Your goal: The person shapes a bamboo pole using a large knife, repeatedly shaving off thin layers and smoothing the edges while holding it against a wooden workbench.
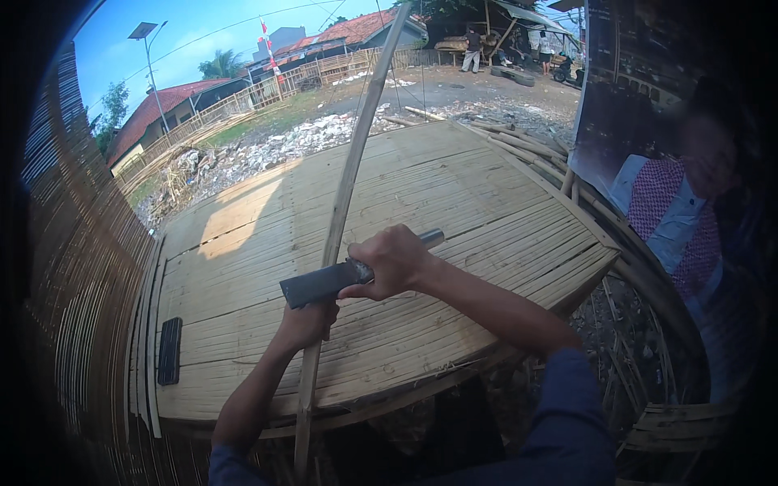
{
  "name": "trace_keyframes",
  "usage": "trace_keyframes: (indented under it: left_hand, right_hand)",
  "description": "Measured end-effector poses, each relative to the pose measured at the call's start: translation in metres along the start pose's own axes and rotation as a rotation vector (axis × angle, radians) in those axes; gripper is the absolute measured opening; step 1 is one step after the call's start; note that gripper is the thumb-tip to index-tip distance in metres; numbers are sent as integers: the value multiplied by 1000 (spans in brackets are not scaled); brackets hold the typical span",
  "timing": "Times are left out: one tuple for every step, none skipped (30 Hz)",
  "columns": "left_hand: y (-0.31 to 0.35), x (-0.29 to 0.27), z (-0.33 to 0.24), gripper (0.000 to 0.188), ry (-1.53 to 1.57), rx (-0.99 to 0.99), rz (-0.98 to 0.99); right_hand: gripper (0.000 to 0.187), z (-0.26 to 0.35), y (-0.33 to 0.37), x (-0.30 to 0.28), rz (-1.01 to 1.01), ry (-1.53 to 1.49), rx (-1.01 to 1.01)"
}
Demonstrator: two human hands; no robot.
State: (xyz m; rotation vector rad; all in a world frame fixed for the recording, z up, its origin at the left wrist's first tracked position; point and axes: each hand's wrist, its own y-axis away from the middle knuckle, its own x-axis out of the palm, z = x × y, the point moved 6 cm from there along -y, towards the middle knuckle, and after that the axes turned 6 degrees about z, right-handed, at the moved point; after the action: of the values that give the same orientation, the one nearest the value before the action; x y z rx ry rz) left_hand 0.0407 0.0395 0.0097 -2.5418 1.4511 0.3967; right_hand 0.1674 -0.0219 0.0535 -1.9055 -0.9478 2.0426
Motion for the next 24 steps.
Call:
trace_keyframes:
  left_hand:
    - [-1,2,-4,31,30,65,20]
    - [-2,4,-7,30,59,129,41]
    - [0,1,-9,30,64,128,31]
    - [-1,-2,-8,28,166,76,32]
    - [0,-3,-5,26,269,24,34]
    - [0,1,-4,26,280,29,25]
    - [1,3,-4,29,199,61,28]
    - [2,5,-3,32,117,91,30]
    - [1,7,-6,35,35,123,36]
    - [1,5,-6,35,37,118,40]
    - [0,2,-7,36,100,116,50]
    - [-3,2,-9,36,167,119,51]
    - [-1,3,-10,35,177,98,40]
    - [1,6,-8,35,183,98,36]
    - [3,7,-6,37,133,120,45]
    - [3,8,-8,39,81,142,54]
    - [2,8,-11,39,58,130,85]
    - [3,6,-12,39,55,127,92]
    - [2,8,-12,39,101,123,73]
    - [3,8,-12,39,148,120,53]
    - [4,9,-11,40,183,105,61]
    - [1,11,-11,40,183,117,64]
    - [0,14,-10,40,114,138,76]
    - [2,14,-10,41,40,153,91]
  right_hand:
    - [64,-5,2,1,-21,-1,-1]
    - [64,-12,3,0,-43,-3,-2]
    - [64,-23,1,-6,-24,36,57]
    - [64,-33,-3,-11,-4,75,116]
    - [63,-30,-5,-7,-6,51,149]
    - [63,-23,-1,-5,3,55,137]
    - [63,-7,2,1,28,43,44]
    - [63,2,2,4,53,30,-48]
    - [62,-8,1,-3,15,4,-52]
    - [60,-27,0,-11,-40,-38,73]
    - [58,-41,-2,-16,-50,3,153]
    - [57,-53,-4,-23,-55,48,223]
    - [57,-46,-4,-23,-34,1,223]
    - [57,-36,4,-12,-24,-4,168]
    - [59,-23,7,-6,-8,-6,78]
    - [60,-14,8,-3,8,-7,-12]
    - [61,-22,4,-11,-31,-11,-19]
    - [62,-41,2,-18,-79,-22,87]
    - [62,-50,0,-23,-82,-17,145]
    - [62,-55,-1,-26,-85,-11,201]
    - [62,-51,3,-23,-73,-97,245]
    - [63,-39,8,-14,-84,-115,145]
    - [64,-36,10,-13,-38,-72,37]
    - [64,-25,9,-14,6,-34,-66]
